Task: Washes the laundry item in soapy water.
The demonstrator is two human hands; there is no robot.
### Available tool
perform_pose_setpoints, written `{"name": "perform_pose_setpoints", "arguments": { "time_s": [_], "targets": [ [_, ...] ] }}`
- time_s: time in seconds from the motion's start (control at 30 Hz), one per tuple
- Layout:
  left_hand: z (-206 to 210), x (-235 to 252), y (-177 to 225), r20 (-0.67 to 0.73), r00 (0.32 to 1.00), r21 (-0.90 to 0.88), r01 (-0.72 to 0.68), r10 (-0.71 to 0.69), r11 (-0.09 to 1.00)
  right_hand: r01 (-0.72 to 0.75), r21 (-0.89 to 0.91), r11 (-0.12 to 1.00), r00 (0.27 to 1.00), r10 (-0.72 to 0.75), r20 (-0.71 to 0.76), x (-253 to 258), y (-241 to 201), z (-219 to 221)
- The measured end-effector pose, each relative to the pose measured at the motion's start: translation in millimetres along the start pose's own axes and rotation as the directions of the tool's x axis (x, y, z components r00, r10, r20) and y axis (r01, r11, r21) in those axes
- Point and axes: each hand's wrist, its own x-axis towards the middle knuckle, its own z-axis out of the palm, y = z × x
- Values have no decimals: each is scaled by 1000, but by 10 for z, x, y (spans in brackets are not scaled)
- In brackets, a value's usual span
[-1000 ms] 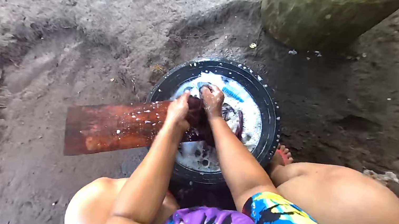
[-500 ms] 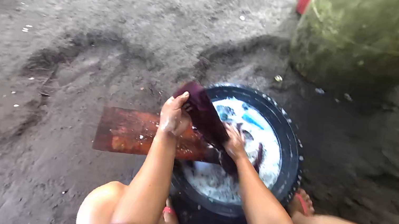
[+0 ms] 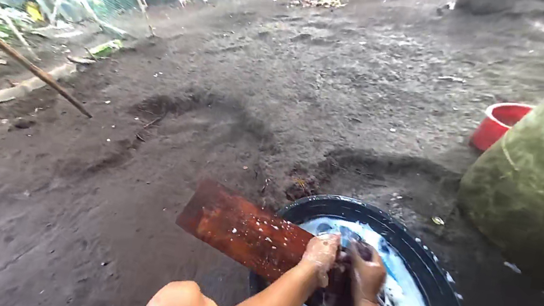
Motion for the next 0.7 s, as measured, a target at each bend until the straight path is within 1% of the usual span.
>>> {"name": "perform_pose_setpoints", "arguments": {
  "time_s": [0.03,0.07,0.1,0.13,0.17,0.2,0.23,0.27,0.3,0.33,0.37,0.4,0.43,0.47,0.5,0.53,0.57,0.6,0.63,0.67,0.7],
  "targets": [
    [-64,-48,175,54,998,-61,-7,11,998,-83,16,996,995,84,-45,78,72,-99],
    [-138,-67,313,64,997,-151,-34,44,988,-123,14,992,989,124,-83,147,100,-189],
    [-211,-51,400,38,996,-265,-73,86,961,-116,-8,993,988,114,-105,216,116,-269],
    [-301,-19,433,8,994,-390,-101,113,915,-68,-37,997,993,64,-100,288,125,-344],
    [-379,33,395,-8,992,-454,-116,126,884,2,-44,999,997,-6,-81,364,108,-412],
    [-413,96,282,-17,994,-427,-105,108,898,70,-29,997,995,-72,-63,428,57,-455],
    [-396,143,117,-20,999,-324,-51,47,945,136,8,991,990,-135,-45,465,-20,-455],
    [-339,163,-62,-15,1000,-184,23,-26,983,207,60,977,978,-206,-18,463,-98,-411],
    [-263,164,-209,14,997,-37,72,-72,997,272,123,955,961,-277,26,421,-159,-336],
    [-187,143,-272,65,995,84,74,-79,994,343,184,921,931,-359,60,360,-157,-226],
    [-132,95,-240,129,991,154,19,-39,988,410,226,884,896,-437,85,292,-76,-105],
    [-120,41,-125,187,982,175,-62,29,983,458,240,856,865,-491,99,226,84,6],
    [-135,-16,43,206,973,145,-138,106,980,464,210,861,861,-494,125,154,283,72],
    [-171,-64,226,187,966,48,-191,179,980,423,121,898,882,-439,171,73,497,78],
    [-231,-118,400,141,962,-84,-224,234,971,370,-9,929,906,-359,225,1,721,31],
    [-300,-163,541,75,963,-226,-235,257,945,309,-127,943,924,-265,276,-50,950,-40],
    [-366,-164,632,-2,969,-361,-233,249,903,254,-201,946,935,-186,303,-80,1155,-108],
    [-430,-117,661,-68,972,-467,-230,224,854,206,-206,957,942,-136,308,-101,1287,-156],
    [-493,-17,608,-111,974,-520,-224,195,824,177,-141,974,948,-131,289,-121,1309,-156],
    [-547,110,480,-127,980,-519,-196,152,832,180,-33,983,949,-165,270,-141,1196,-118],
    [-573,225,303,-135,987,-471,-137,82,872,218,80,973,941,-231,249,-169,964,-51]
  ]
}}
